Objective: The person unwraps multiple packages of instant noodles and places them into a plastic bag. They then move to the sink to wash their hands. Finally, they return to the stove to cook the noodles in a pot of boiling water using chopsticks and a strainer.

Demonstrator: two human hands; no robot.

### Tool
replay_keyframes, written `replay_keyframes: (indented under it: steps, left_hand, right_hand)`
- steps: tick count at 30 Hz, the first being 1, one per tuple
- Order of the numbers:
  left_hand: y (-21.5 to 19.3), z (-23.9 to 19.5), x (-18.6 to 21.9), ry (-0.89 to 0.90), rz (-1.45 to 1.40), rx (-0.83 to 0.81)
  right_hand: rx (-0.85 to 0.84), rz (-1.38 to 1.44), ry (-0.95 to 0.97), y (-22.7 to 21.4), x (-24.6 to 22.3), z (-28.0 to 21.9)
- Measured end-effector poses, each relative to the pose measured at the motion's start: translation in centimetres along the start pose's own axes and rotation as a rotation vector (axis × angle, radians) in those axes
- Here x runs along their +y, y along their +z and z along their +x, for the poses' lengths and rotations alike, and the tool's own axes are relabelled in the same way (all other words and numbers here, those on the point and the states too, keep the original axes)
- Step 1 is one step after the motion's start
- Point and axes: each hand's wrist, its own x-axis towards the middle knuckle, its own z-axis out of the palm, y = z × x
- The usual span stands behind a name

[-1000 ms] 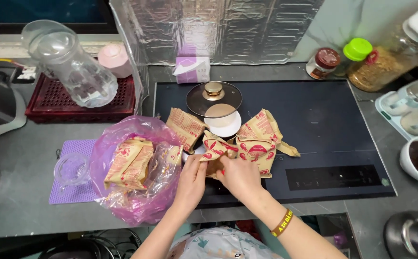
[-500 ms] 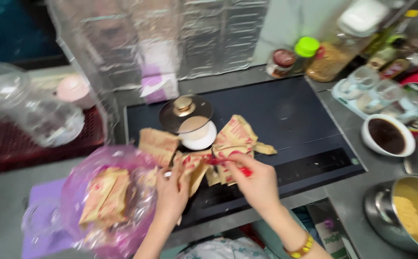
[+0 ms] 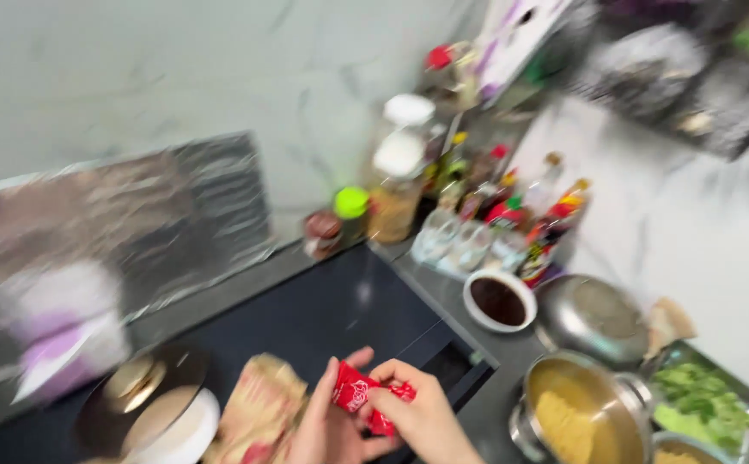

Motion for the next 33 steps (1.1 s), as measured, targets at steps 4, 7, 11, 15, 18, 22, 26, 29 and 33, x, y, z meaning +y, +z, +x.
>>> replay_keyframes:
  steps: [4, 7, 11, 15, 18, 22, 26, 29, 33]
  left_hand:
    - [3.5, 10.6, -3.1, -0.067, -0.381, -0.153]
    - [6.8, 16.6, -4.2, 0.052, -0.523, -0.147]
    - [10.1, 22.4, -4.0, 0.369, -0.284, -0.108]
    - [14.1, 24.8, -2.2, 0.453, -0.203, -0.113]
    - [16.5, 26.2, -1.0, 0.541, -0.074, -0.115]
    - [19.5, 27.3, 0.6, 0.657, 0.134, -0.132]
    - [22.8, 27.6, 1.3, 0.75, 0.347, -0.151]
    - [26.7, 27.6, 1.6, 0.808, 0.49, -0.173]
    - [30.7, 25.9, 1.7, 0.859, 0.623, -0.211]
  right_hand:
    - [0.353, -0.558, -0.262, -3.6, -3.0, 3.1]
    - [0.462, -0.766, -0.481, -6.2, -3.6, 7.4]
    - [0.525, -0.518, -0.665, -8.3, -2.7, 12.8]
    - [0.363, -0.087, -0.456, -10.4, -4.1, 16.9]
    - [0.503, 0.538, -0.122, -11.4, -5.8, 19.6]
    - [0.617, 0.961, -0.201, -12.9, -6.8, 22.6]
    - [0.525, 0.781, -0.097, -11.5, -15.5, 18.0]
    - [0.561, 0.568, -0.32, -14.9, -14.6, 20.4]
    - [0.454, 1.057, -0.293, -23.1, -15.8, 24.1]
